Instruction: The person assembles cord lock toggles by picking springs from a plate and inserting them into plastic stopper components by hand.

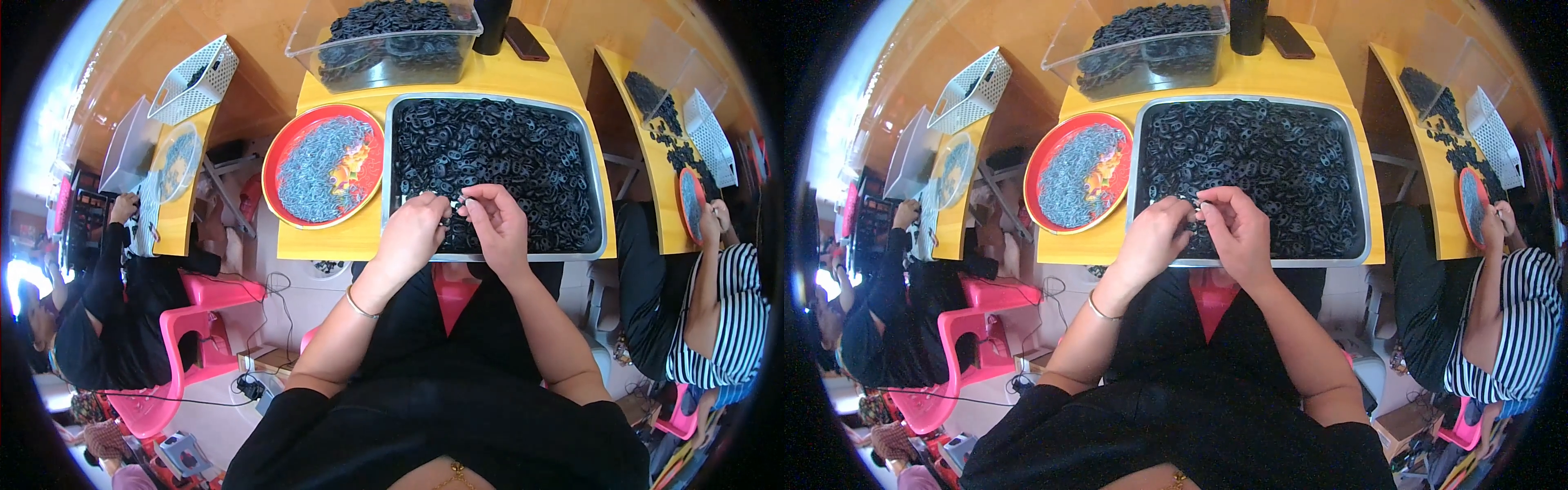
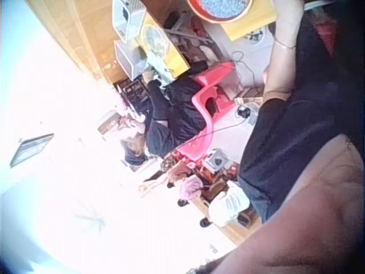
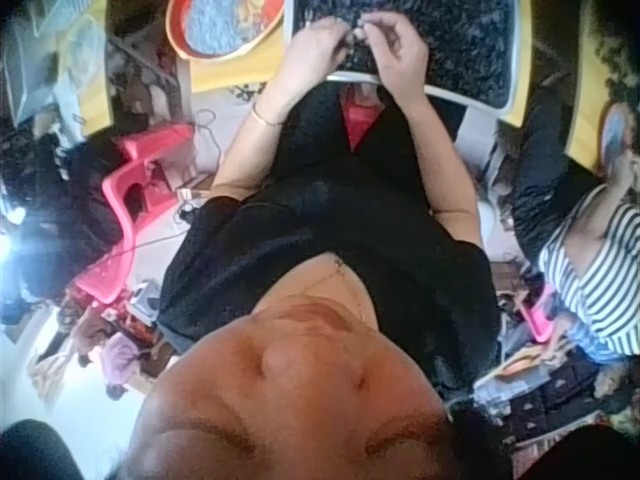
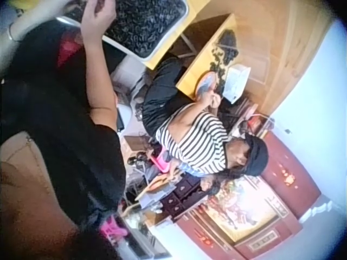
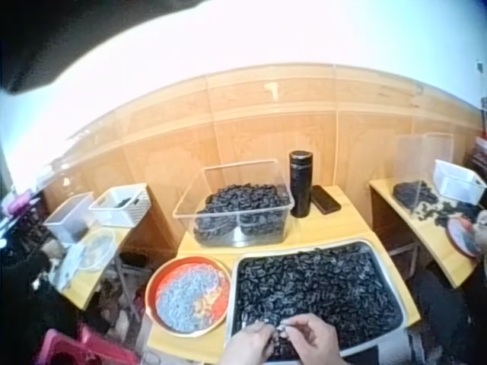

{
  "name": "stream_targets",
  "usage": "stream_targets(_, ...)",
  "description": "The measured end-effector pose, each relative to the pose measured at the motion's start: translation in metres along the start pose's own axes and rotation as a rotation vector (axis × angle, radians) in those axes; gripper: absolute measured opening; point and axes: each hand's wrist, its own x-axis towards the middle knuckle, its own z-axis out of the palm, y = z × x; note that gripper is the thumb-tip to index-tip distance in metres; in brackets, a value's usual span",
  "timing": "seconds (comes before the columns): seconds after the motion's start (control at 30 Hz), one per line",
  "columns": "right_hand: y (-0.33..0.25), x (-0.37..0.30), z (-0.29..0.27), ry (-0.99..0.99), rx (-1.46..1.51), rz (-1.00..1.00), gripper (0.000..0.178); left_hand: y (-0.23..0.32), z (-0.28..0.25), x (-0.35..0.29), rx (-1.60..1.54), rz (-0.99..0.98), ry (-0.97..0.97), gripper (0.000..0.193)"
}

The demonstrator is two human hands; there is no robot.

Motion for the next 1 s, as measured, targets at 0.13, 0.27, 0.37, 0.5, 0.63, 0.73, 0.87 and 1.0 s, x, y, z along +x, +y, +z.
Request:
stream_targets(0.13,0.002,0.000,-0.002,-0.019,-0.043,-0.005,0.018,0.005,-0.002,0.001,0.018,-0.001,0.015,0.020)
stream_targets(0.27,0.004,0.000,0.000,0.005,-0.022,-0.037,0.017,0.004,-0.003,0.000,0.059,-0.043,-0.023,0.021)
stream_targets(0.37,0.003,-0.001,0.000,0.005,-0.036,-0.043,0.017,0.001,-0.002,-0.001,0.022,-0.011,0.009,0.022)
stream_targets(0.5,0.002,0.000,-0.001,0.013,-0.078,-0.024,0.017,-0.002,-0.008,0.000,-0.348,-0.076,0.036,0.021)
stream_targets(0.63,0.000,0.000,-0.001,0.006,-0.091,-0.020,0.016,-0.002,-0.010,-0.004,-1.052,-0.180,0.096,0.014)
stream_targets(0.73,-0.003,0.000,0.002,0.015,-0.102,-0.127,0.016,-0.005,-0.011,-0.007,-1.233,-0.204,0.150,0.014)
stream_targets(0.87,-0.003,-0.003,0.001,0.008,-0.080,-0.039,0.016,-0.008,-0.008,-0.010,-1.502,-0.249,0.159,0.017)
stream_targets(1.0,0.000,-0.004,-0.001,-0.048,-0.118,-0.038,0.017,-0.003,-0.009,-0.010,-1.559,-0.341,0.193,0.014)
